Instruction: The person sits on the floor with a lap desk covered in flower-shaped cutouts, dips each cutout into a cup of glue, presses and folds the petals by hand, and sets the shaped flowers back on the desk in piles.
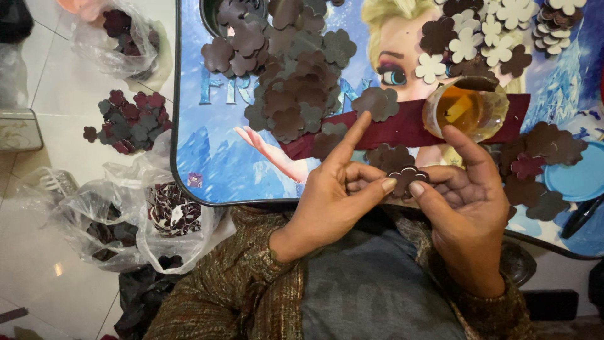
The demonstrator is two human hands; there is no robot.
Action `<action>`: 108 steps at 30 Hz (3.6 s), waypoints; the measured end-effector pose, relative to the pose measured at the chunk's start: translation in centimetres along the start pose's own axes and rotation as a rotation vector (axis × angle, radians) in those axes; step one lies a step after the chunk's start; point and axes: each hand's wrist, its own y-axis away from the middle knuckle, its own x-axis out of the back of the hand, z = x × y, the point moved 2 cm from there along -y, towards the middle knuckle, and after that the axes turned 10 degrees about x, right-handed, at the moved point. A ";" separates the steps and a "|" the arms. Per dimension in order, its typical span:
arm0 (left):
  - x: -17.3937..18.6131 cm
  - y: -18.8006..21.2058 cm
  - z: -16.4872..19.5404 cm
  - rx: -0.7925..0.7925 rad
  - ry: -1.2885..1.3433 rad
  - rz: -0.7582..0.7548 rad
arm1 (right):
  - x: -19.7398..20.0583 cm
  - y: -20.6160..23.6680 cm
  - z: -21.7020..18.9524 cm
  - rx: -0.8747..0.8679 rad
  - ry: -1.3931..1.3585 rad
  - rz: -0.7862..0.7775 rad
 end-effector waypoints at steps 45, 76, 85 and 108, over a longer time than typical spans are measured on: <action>0.6 -0.1 -0.2 0.000 -0.072 -0.005 | -0.2 -0.4 0.6 0.000 0.103 0.018; 0.0 -0.3 -0.6 -0.040 -0.007 0.046 | 0.6 0.6 -0.1 -0.014 0.134 -0.025; -0.5 0.1 0.0 0.043 -0.090 -0.045 | 1.1 0.2 -0.4 0.004 0.102 -0.008; -1.1 -0.5 -0.8 -0.006 0.108 0.013 | 1.5 0.9 -0.4 -0.024 0.012 -0.106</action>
